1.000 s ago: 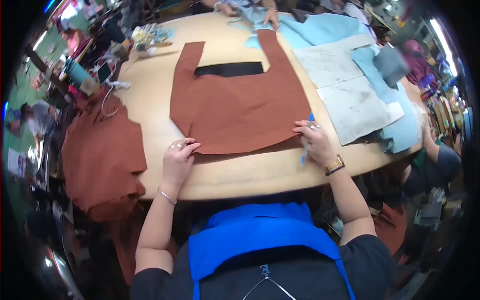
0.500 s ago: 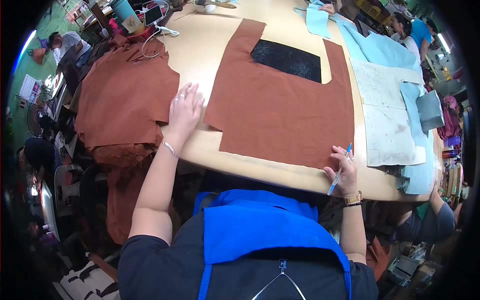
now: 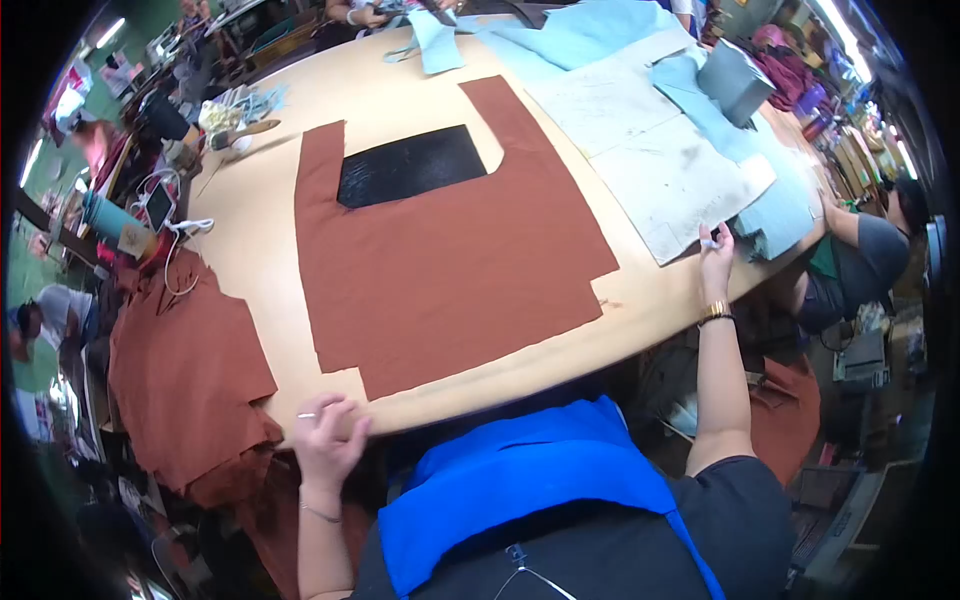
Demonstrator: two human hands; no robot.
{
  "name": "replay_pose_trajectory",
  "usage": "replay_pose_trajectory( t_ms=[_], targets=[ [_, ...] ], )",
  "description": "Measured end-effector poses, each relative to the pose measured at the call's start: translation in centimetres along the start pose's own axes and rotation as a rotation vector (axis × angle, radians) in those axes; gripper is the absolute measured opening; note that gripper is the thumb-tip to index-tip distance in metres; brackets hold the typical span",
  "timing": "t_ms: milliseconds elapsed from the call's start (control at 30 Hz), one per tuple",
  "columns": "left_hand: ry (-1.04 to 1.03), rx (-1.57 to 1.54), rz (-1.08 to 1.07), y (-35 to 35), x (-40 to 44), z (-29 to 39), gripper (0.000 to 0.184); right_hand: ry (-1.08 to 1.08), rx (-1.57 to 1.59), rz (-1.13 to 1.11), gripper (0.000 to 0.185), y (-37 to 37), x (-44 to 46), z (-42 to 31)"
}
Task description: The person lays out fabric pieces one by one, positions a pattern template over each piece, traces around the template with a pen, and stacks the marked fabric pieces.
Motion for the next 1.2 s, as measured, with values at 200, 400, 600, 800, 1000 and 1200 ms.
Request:
replay_pose_trajectory(
  t_ms=[200,400,600,800,1000,1200],
  targets=[
    [-0.146,-0.052,-0.074,-5.3,3.3,5.0,0.018,-0.371,0.337,0.122,0.096,0.0,-0.6,-0.4],
    [-0.139,-0.078,-0.1,-6.2,2.9,4.2,0.011,-0.46,0.275,0.018,0.048,-1.6,0.6,-0.4],
    [-0.17,-0.122,-0.098,-4.9,1.1,4.5,0.014,0.092,0.398,-0.029,0.03,-2.7,7.4,-8.2],
    [0.052,-0.46,-0.265,-5.1,0.9,3.1,0.015,0.192,0.409,-0.056,0.043,0.4,11.0,-28.0],
    [0.305,-0.983,-0.212,-5.6,9.5,1.4,0.035,0.095,0.814,-0.426,0.032,-4.5,6.5,-38.9],
    [0.471,-1.71,-0.666,-11.5,15.7,6.1,0.09,-0.021,1.056,-0.771,0.028,-10.6,-3.0,-43.3]
  ],
)
Point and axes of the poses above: each hand's wrist, its own x-axis towards the middle knuckle, its own y-axis out of the back of the hand, z = x × y, the point moved 9 cm from there along x, towards the middle knuckle, and after that the axes turned 10 degrees about y, right-handed, at the moved point
